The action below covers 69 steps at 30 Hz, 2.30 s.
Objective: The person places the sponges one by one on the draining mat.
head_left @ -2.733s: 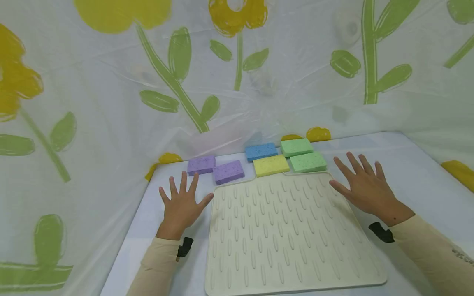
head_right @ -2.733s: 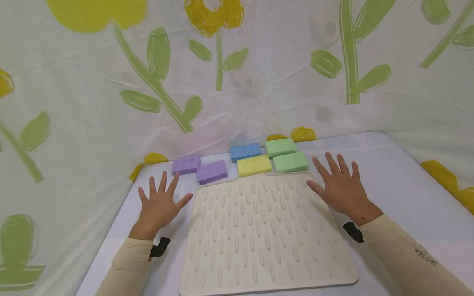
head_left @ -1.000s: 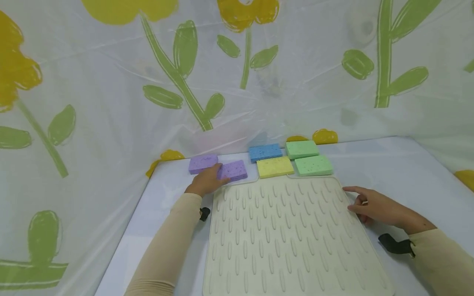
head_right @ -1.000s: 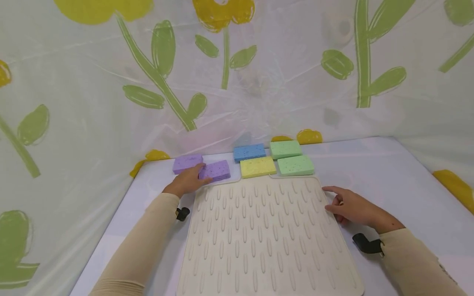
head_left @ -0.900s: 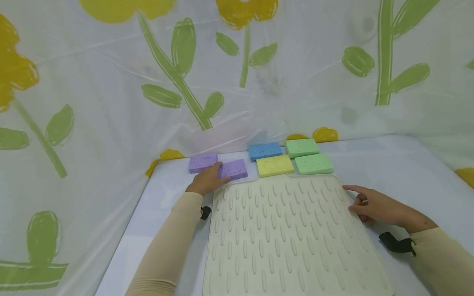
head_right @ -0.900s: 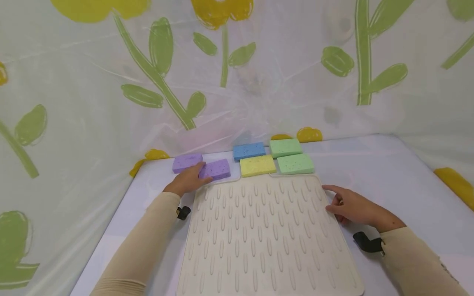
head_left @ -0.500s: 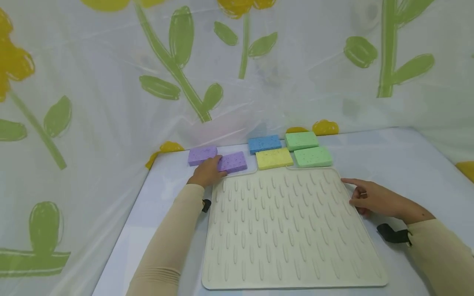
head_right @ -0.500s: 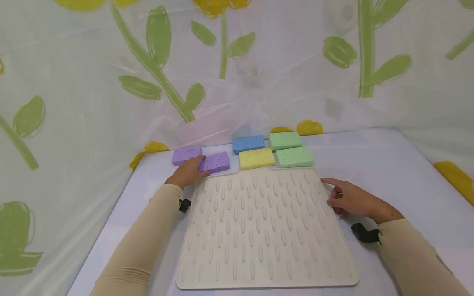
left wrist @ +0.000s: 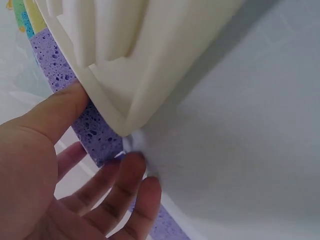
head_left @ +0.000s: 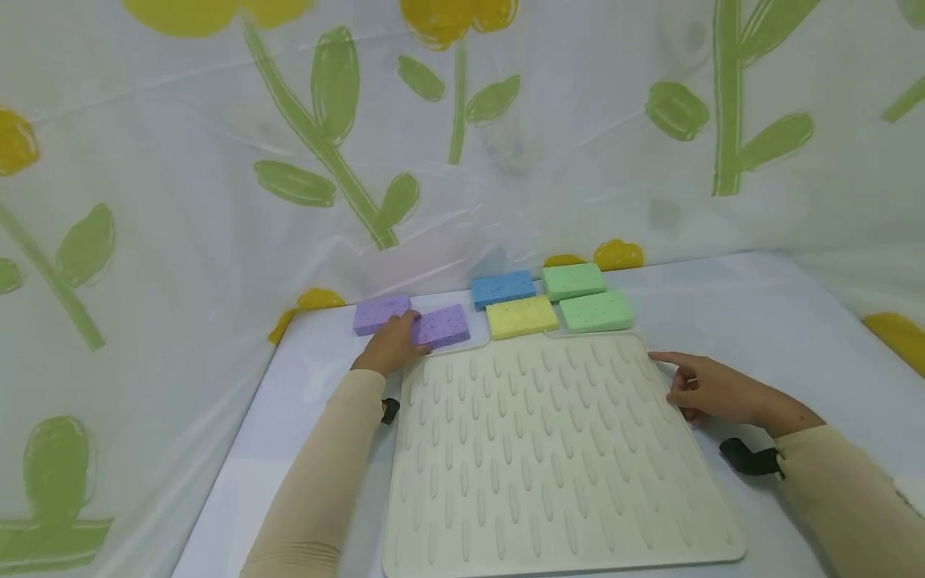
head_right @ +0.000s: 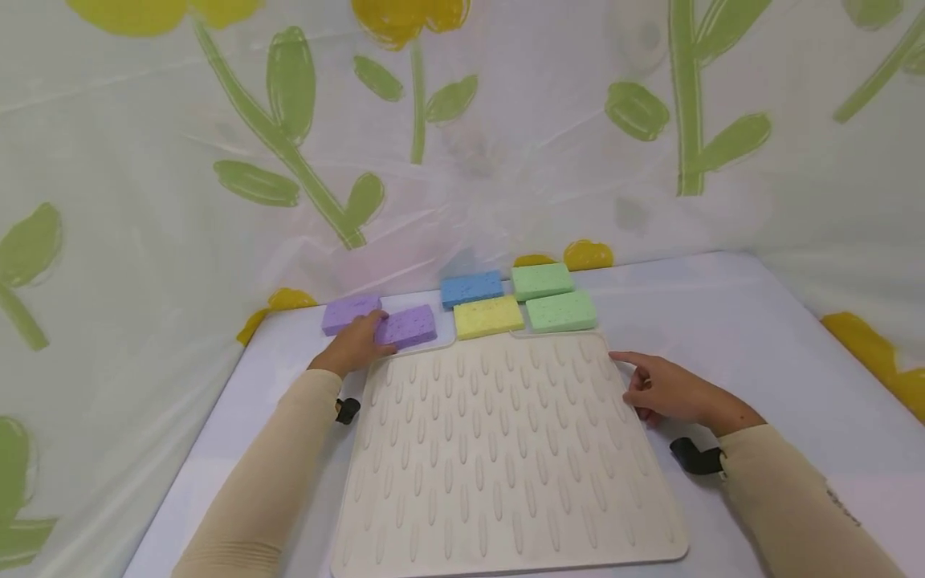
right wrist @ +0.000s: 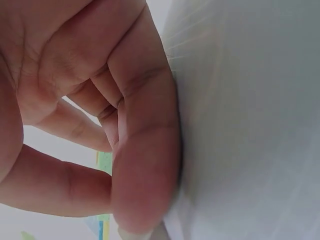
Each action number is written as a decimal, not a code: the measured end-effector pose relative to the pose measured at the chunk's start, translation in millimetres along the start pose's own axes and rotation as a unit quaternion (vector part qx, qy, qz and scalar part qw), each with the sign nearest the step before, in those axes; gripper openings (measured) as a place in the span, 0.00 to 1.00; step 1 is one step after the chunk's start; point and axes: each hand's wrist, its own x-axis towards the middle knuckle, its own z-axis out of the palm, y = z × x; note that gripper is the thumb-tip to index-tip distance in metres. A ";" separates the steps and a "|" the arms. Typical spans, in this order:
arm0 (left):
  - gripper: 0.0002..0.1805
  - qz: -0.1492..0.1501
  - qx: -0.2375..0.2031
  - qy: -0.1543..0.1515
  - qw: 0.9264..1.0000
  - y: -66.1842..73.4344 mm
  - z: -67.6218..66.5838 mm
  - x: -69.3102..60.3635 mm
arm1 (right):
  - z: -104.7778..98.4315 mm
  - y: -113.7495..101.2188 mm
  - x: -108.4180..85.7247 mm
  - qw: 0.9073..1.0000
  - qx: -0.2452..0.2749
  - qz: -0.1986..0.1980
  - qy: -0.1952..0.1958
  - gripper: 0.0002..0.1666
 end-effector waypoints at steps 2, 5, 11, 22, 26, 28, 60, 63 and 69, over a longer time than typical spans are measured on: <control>0.40 -0.002 0.000 0.008 1.000 -2.5 1.1 -3.3 | 3.2 0.0 1.5 1.000 -0.003 0.001 -0.001 0.45; 0.38 0.007 0.000 0.024 1.000 -3.0 3.5 -5.1 | 5.3 2.4 2.2 1.000 -0.015 0.004 0.002 0.45; 0.39 0.007 -0.016 0.024 1.000 -1.7 5.5 -3.0 | 3.9 5.9 2.5 1.000 -0.027 0.000 0.008 0.44; 0.40 0.005 -0.022 0.025 0.999 -5.6 6.9 1.2 | 2.1 5.1 3.6 1.000 -0.021 -0.008 0.004 0.44; 0.40 0.006 -0.030 0.029 0.999 -5.6 4.3 -2.7 | 2.4 3.9 3.9 1.000 -0.022 -0.006 0.005 0.44; 0.40 0.003 -0.035 0.030 0.999 -5.5 2.5 -5.6 | 3.2 3.4 4.1 1.000 -0.024 -0.003 0.007 0.44; 0.38 0.024 -0.101 0.064 0.993 -0.6 13.7 -68.9 | 3.5 6.8 4.3 0.999 -0.043 0.002 0.013 0.43; 0.38 0.028 -0.099 0.067 0.992 -0.2 15.0 -73.6 | 4.0 5.7 3.2 0.999 -0.042 0.000 0.014 0.43; 0.39 0.031 -0.087 0.068 0.993 -2.5 21.1 -82.2 | 4.8 5.5 3.7 0.999 -0.044 -0.006 0.014 0.43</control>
